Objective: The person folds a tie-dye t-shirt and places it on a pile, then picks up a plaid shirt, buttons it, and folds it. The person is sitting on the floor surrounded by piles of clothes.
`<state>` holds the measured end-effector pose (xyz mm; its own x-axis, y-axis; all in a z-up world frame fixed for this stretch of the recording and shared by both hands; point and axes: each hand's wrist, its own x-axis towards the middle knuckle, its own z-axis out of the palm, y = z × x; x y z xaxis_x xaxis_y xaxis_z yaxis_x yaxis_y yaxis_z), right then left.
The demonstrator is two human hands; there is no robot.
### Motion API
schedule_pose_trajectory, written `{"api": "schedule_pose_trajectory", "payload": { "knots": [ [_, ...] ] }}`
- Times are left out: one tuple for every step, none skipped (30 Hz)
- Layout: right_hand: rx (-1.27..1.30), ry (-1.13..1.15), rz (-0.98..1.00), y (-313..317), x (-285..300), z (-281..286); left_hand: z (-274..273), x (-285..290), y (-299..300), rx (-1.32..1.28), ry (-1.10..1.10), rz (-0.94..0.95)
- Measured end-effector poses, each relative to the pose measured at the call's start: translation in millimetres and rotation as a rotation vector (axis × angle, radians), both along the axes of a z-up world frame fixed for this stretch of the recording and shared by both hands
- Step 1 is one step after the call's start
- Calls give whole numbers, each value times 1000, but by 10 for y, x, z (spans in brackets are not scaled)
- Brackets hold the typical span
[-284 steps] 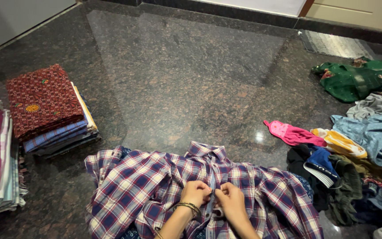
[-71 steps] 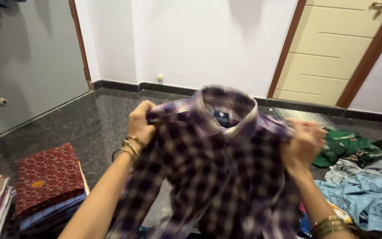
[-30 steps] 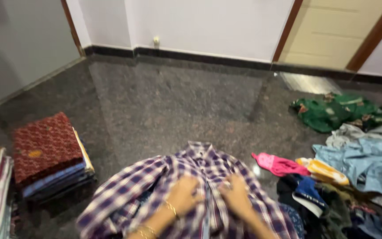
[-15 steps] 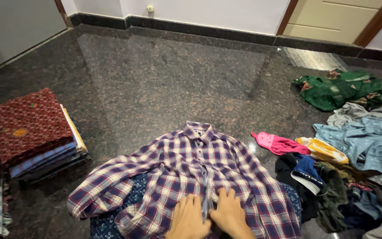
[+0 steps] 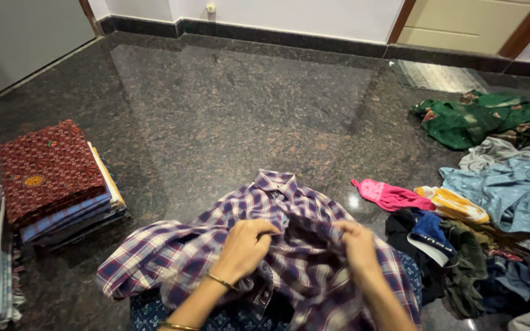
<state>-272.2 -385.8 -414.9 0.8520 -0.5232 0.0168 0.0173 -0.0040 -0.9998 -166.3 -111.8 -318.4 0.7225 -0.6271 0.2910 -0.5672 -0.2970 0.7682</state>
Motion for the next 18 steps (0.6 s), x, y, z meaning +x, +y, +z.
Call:
{"api": "schedule_pose_trajectory", "payload": {
  "knots": [
    [-82,10,56,-98,-37,155,96,-27,47,60,1,-64],
    [-165,24,110,-130,-121,282,156,-96,84,117,3,-131],
    [-261,65,205,-55,-190,350,184,-181,131,288,1,-259],
    [-359,106,300,46,-241,412,188,-258,177,457,-2,-386],
    [-455,147,396,167,-285,455,164,-312,211,626,-6,-513],
    [-492,256,489,320,-331,462,104,-357,249,727,94,-646],
    [-527,366,583,489,-383,440,16,-399,279,826,195,-779],
    [-557,477,681,636,-440,412,-88,-430,290,839,241,-791],
    [-576,516,708,750,-480,383,-199,-438,275,851,287,-802],
    [-598,552,730,826,-489,351,-311,-417,240,864,327,-813],
    [-620,587,752,863,-481,327,-412,-354,188,863,346,-830],
    [-647,640,709,872,-465,311,-499,-280,112,863,365,-848],
    [-674,692,667,864,-429,297,-573,-187,44,860,270,-665],
    [-702,745,625,859,-365,272,-652,-125,-18,852,177,-481],
    [-724,679,488,877,-299,235,-736,-119,-124,632,108,-266],
    [-746,605,351,898,-209,200,-794,-81,-251,406,35,-51],
    [-766,530,215,938,-135,153,-854,-79,-371,252,26,67],
    [-849,350,134,1000,-72,84,-923,-109,-489,96,20,184]
  ]
}}
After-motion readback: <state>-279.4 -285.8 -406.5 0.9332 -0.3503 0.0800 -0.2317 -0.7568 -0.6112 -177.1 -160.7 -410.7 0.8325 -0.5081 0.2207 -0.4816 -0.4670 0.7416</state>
